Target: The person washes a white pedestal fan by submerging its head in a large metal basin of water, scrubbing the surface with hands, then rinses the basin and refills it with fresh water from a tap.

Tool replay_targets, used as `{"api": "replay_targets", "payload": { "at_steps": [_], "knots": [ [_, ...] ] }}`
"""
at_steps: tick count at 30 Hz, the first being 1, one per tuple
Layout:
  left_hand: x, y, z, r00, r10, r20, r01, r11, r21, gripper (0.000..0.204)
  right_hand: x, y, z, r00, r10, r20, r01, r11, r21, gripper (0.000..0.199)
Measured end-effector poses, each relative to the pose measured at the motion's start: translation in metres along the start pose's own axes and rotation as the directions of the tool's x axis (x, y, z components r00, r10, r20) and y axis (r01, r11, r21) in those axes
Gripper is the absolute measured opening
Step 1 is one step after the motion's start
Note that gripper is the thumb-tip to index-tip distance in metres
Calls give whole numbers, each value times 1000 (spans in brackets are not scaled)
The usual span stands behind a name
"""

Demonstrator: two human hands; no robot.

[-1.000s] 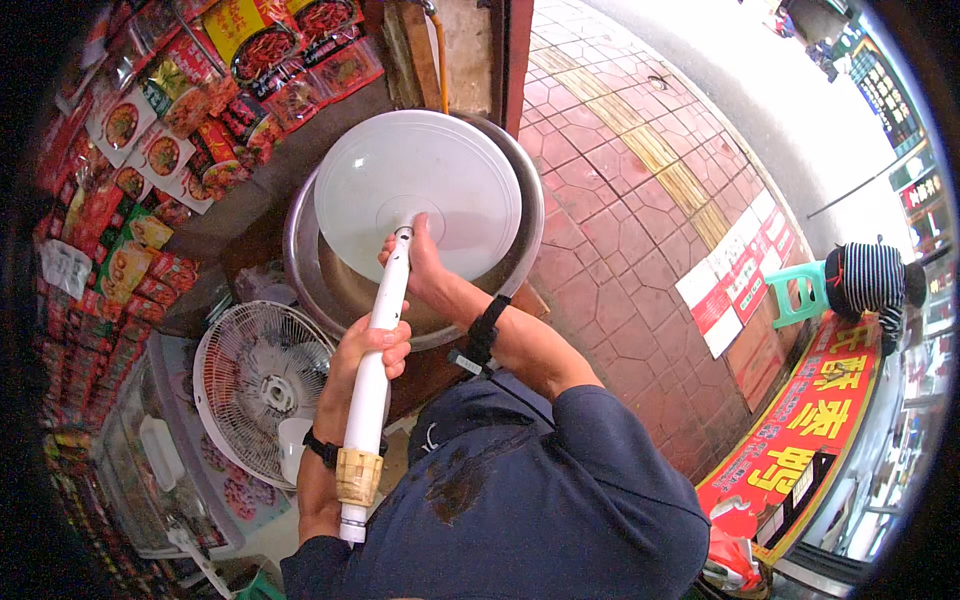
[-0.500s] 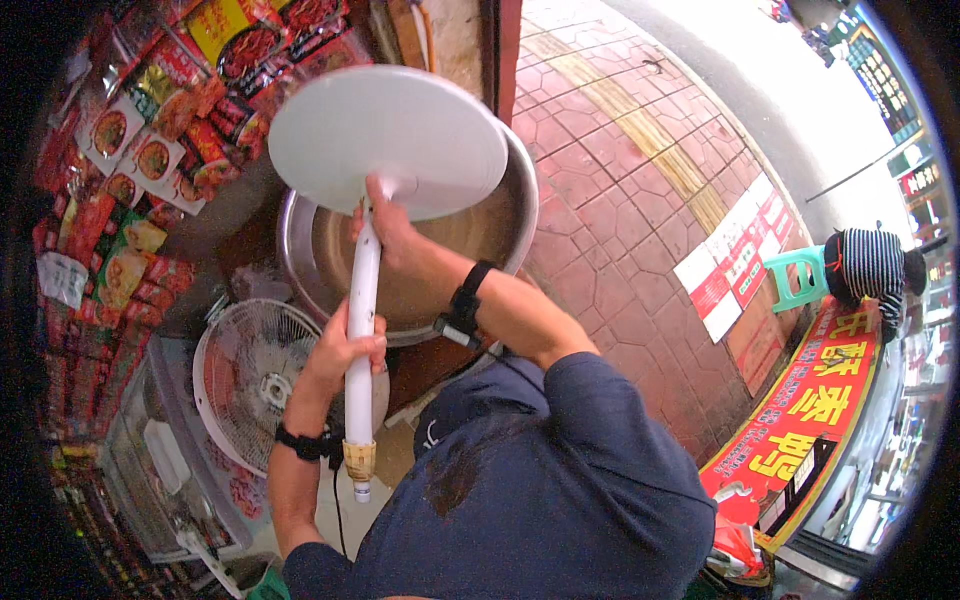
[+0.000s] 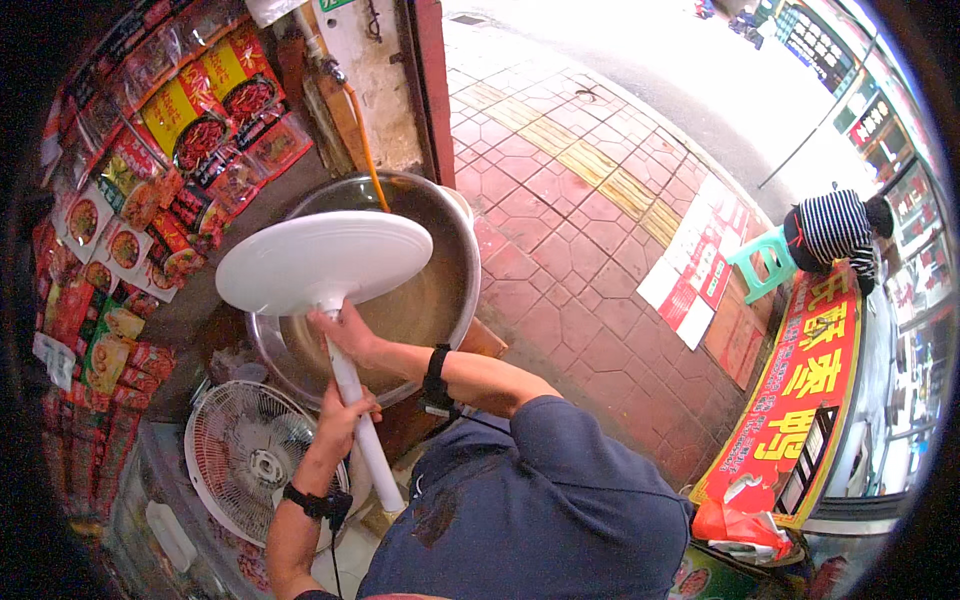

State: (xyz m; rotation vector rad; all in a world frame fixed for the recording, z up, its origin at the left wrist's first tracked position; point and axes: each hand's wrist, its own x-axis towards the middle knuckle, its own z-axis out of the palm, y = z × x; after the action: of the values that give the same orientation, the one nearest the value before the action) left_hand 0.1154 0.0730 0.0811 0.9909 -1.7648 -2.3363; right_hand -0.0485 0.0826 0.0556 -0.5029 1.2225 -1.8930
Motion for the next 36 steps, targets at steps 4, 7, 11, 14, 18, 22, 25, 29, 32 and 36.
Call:
{"api": "replay_targets", "payload": {
  "at_steps": [4, 7, 11, 14, 18, 22, 25, 29, 32, 36],
  "knots": [
    [16, 3, 7, 996, 23, -88, -23, 1000, -5, 33, -12, 3, 4, 996, -27, 82, 34, 996, -85, 42],
    [14, 0, 11, 991, 16, -132, -19, 1000, -23, 32, -19, 0, 0, 991, 115, 76, -107, 989, -99, 44],
    [10, -3, 11, 991, -18, -136, 8, 997, -73, 33, -16, -12, -13, 946, 279, 166, -285, 958, 13, 48],
    [11, -3, 8, 994, -27, -106, 15, 993, -114, 34, -9, -13, -18, 890, 363, 277, -415, 896, 158, 44],
    [12, -5, 3, 996, -63, -68, 58, 995, -84, 34, -3, 4, -16, 913, 291, 287, -357, 909, 214, 34],
    [12, -6, -4, 992, -101, -81, 102, 995, 6, 35, -4, 19, -17, 916, 334, 222, -367, 921, 128, 27],
    [20, -4, -10, 987, -142, -70, 145, 988, 46, 36, -9, 21, -18, 910, 356, 212, -388, 911, 136, 26],
    [39, 1, -10, 999, 31, -23, -30, 998, 54, 18, -12, 21, -16, 920, 350, 175, -375, 917, 135, 31],
    [46, 4, -2, 991, -79, -110, 100, 974, 202, 15, -10, 24, -23, 921, 361, 145, -373, 926, 67, 36],
    [46, 6, 13, 955, -171, -242, 196, 977, 84, 21, -4, 23, -44, 900, 352, 256, -343, 936, -82, 51]
  ]
}}
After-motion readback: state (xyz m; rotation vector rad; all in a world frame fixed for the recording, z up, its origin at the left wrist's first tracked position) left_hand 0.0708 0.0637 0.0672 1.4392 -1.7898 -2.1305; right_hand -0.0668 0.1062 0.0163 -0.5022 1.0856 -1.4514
